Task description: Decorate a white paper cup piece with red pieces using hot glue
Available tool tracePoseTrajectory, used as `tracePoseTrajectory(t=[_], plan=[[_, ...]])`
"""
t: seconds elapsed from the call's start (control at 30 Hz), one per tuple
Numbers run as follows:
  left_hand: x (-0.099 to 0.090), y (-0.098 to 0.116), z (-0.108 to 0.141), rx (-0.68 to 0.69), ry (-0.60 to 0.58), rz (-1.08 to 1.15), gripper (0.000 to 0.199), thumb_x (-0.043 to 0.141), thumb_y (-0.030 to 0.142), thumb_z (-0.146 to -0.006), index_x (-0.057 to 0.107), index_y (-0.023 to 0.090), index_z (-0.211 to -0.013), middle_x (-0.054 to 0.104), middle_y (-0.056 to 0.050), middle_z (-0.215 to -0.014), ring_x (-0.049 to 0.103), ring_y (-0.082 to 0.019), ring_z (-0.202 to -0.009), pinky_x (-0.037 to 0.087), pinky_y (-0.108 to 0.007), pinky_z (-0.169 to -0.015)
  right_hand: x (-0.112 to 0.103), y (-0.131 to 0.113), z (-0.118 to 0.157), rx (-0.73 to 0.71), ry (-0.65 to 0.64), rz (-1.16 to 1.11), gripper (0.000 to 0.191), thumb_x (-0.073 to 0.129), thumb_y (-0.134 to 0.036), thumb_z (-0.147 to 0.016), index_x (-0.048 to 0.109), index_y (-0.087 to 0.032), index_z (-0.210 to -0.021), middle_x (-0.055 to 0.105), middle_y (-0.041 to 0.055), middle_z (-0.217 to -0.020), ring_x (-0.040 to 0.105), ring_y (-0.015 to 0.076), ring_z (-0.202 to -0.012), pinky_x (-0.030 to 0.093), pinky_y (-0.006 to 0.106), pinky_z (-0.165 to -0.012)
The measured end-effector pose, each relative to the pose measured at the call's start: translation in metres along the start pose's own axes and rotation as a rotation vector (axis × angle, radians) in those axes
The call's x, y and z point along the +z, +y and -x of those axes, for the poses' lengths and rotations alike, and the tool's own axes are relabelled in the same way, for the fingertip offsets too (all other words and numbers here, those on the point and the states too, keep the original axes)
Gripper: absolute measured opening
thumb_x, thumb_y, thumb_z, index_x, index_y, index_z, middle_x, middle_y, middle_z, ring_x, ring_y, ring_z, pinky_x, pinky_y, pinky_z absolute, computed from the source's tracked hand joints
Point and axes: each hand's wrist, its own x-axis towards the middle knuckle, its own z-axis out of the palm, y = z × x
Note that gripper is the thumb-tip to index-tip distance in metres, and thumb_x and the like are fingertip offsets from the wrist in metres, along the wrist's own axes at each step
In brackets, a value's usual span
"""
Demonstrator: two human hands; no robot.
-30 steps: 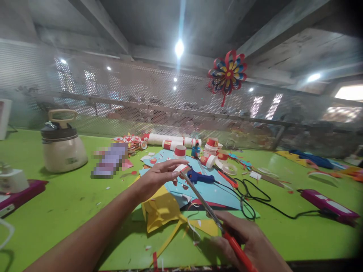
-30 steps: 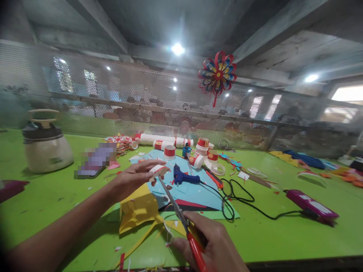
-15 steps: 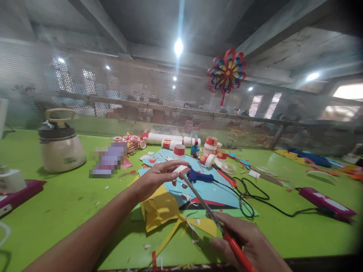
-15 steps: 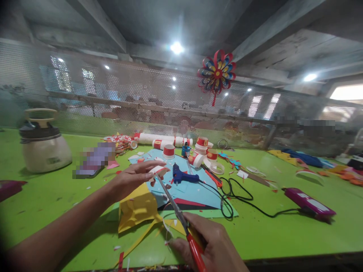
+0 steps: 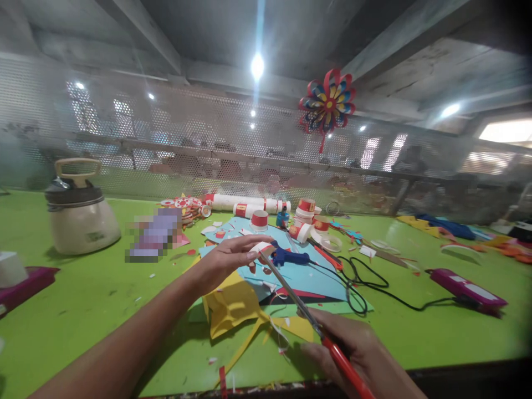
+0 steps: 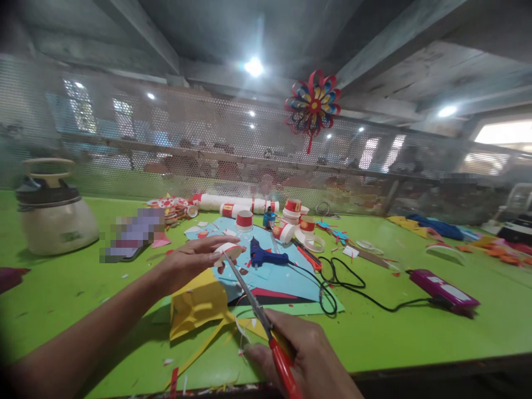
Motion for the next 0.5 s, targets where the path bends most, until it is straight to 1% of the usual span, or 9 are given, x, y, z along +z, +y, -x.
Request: tracePoseTrajectory(t=[0.1,0.2,0.3,0.4,0.5], plan=[[-0.0007,-0.0010,-0.0001,0.009,-0.002,-0.023,0.035,0.065,0.032,-0.083,0.067,0.026,-0.118,0.062,-0.010,-0.121,0.055,-0.022,-0.089,0.042,-0.031,-0.072,0.0027,0.0005,-0.0002,-0.009,0.069,-0.008,0.037,0.050,-0.047,-0.088,0.072,-0.017,-0.089,0.066,0.0022,-0.072,0.059,0.0172,-0.064,0.047,0.023,-0.057],[-0.0009,-0.0011,0.0004,0.005,-0.016,-0.038,0.034,0.063,0.032,-0.085,0.066,0.028,-0.119,0.062,-0.008,-0.122,0.056,-0.022,-0.092,0.042,-0.031,-0.074,0.0011,-0.0021,-0.0011,-0.024,0.036,-0.048,0.035,0.051,-0.045,-0.089,0.073,-0.018,-0.090,0.070,0.0029,-0.079,0.061,0.0182,-0.068,0.050,0.024,-0.063],[-0.0002,-0.0003,0.0013,-0.019,0.000,-0.048,0.034,0.063,0.033,-0.086,0.065,0.028,-0.119,0.061,-0.008,-0.124,0.055,-0.024,-0.097,0.043,-0.033,-0.077,-0.0021,-0.0047,-0.0020,-0.015,-0.010,-0.052,0.035,0.050,-0.045,-0.090,0.073,-0.018,-0.095,0.071,0.0031,-0.082,0.062,0.0184,-0.071,0.050,0.025,-0.066],[0.0007,0.0003,0.0020,-0.032,0.020,-0.058,0.034,0.063,0.034,-0.086,0.065,0.028,-0.119,0.060,-0.009,-0.126,0.055,-0.024,-0.099,0.044,-0.033,-0.077,-0.0024,-0.0037,-0.0027,0.007,-0.026,-0.029,0.042,0.046,-0.049,-0.091,0.071,-0.017,-0.100,0.070,0.0040,-0.080,0.060,0.0183,-0.069,0.048,0.025,-0.061],[0.0005,-0.0001,0.0025,-0.033,0.021,-0.030,0.033,0.064,0.033,-0.085,0.065,0.028,-0.118,0.058,-0.008,-0.127,0.055,-0.024,-0.101,0.043,-0.033,-0.079,-0.0017,-0.0013,-0.0026,0.020,-0.032,-0.056,0.046,0.043,-0.055,-0.089,0.069,-0.018,-0.092,0.067,0.0040,-0.076,0.056,0.0172,-0.064,0.044,0.025,-0.056]])
